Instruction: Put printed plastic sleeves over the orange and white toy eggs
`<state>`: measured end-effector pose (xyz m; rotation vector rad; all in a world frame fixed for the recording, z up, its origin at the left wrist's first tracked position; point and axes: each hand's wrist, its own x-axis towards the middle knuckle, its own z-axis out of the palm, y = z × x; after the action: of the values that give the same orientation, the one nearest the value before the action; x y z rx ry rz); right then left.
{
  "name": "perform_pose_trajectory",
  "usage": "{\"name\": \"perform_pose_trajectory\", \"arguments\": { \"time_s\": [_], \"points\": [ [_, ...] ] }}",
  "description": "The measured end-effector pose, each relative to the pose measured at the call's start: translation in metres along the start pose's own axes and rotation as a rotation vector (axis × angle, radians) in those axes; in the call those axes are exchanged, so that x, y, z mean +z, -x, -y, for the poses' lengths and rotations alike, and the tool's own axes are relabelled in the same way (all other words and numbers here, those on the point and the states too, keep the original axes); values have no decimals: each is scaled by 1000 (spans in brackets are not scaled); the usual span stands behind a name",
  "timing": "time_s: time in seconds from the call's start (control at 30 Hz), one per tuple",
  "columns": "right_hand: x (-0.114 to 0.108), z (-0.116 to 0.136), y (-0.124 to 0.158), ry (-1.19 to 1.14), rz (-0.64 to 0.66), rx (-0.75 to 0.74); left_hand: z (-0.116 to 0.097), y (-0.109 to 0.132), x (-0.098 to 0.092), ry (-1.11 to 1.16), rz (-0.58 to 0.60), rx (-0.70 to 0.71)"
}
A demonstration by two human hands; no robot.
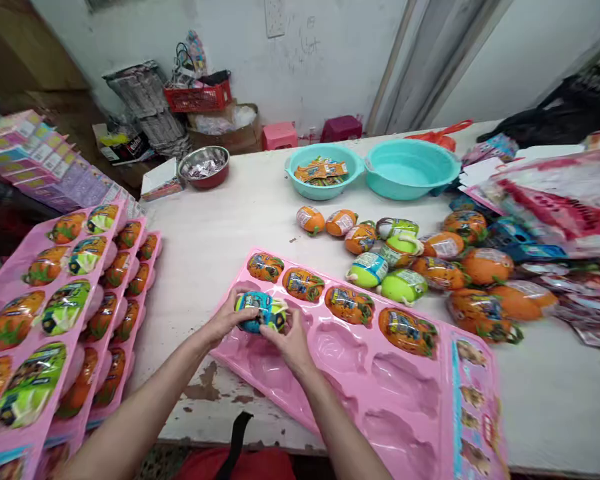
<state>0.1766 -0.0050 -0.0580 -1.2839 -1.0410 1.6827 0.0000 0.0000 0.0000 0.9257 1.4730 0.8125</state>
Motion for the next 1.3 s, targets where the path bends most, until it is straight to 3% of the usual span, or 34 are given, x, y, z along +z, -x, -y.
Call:
{"name": "perform_pose_trajectory", "arguments": {
  "time_s": [0.2, 0.33, 0.37, 0.5, 0.53, 0.6, 0.77, 0.87, 0.93, 1.03, 1.1, 1.17, 1.3],
  "points": [
    [27, -4, -35, 458, 5, -306, 9, -36, -41, -118, 17, -88],
    [42, -10, -68, 655, 5, -314, 22, -63, -66, -298, -179, -59],
    [44, -10, -74, 680, 8, -314, 25, -69, -72, -281, -174, -85],
    [52, -14, -83, 783, 3, -343, 29, -90, -89, 55, 179, -329],
    [54, -17, -83, 809, -11, -370, 30, -94, -91, 109, 224, -358],
    [58, -25, -85, 857, -43, -439, 33, -101, -93, 139, 181, -344],
    [59, -50, -95, 876, -71, -523, 45, -104, -89, 81, -55, -217],
    [51, -53, -92, 817, -43, -542, 45, -99, -89, -8, -74, -217],
    [44, -50, -80, 844, -93, -529, 42, -98, -87, -203, -100, -191],
    [36, -45, -55, 1049, -129, -401, 36, -102, -71, -690, -144, 2],
    [33, -44, -43, 1190, -55, -265, 35, -104, -52, -963, -73, 92],
    [33, -44, -39, 1242, 30, -168, 41, -100, -33, -1148, -14, 90],
    [24, -41, -45, 1227, 122, -156, 54, -84, -19, -1345, -102, 73]
  ]
}}
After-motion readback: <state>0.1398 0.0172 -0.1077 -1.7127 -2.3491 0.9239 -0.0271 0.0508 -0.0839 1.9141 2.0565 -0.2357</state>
